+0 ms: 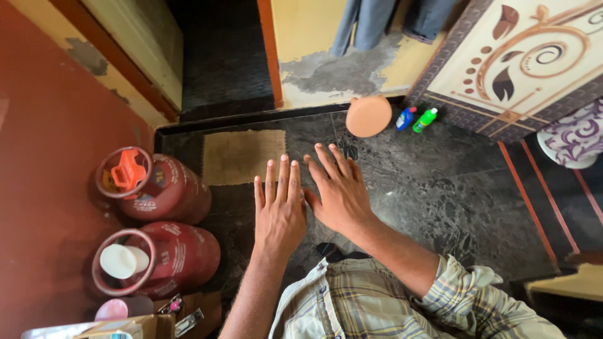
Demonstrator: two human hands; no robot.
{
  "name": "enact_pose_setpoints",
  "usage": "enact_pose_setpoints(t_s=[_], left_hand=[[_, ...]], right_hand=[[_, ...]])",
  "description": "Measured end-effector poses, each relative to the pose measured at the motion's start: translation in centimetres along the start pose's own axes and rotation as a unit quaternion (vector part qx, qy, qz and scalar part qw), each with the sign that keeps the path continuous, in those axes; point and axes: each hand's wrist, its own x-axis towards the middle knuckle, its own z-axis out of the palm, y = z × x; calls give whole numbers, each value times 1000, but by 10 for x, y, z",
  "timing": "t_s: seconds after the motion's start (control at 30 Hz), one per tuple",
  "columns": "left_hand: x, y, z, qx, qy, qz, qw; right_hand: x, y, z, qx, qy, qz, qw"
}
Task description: The person removes several towels from a wall-mounted rod in a bathroom, carries them into an adjacent room, and places them into a green laundry basket. The person then folds a pink and white checkered towel and hangs it back on the bathroom rod.
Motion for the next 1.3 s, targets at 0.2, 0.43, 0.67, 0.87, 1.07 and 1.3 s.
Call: enact_pose_setpoints(t_s=[0.2, 0.43, 0.67, 0.87, 1.07, 1.3], left_hand=[[5, 9, -2, -17, -23, -1, 1000], [-1, 9, -7, -14, -28, -27, 999], [-24, 2, -17, 9, -3, -72, 997], [-48, -12, -28, 18, 22, -129, 991], [-83, -24, -35, 40, 54, -193, 979], [-122, -29, -52, 71, 71, -284, 954]], right_hand=[[-4, 8, -5, 4, 10, 2, 1000], [-3, 4, -1, 3, 0, -26, 1000], [1, -15, -1, 36, 5, -83, 996], [5, -45, -6, 56, -8, -150, 987], [6, -76, 0, 88, -26, -219, 971], [8, -113, 10, 117, -46, -309, 943]])
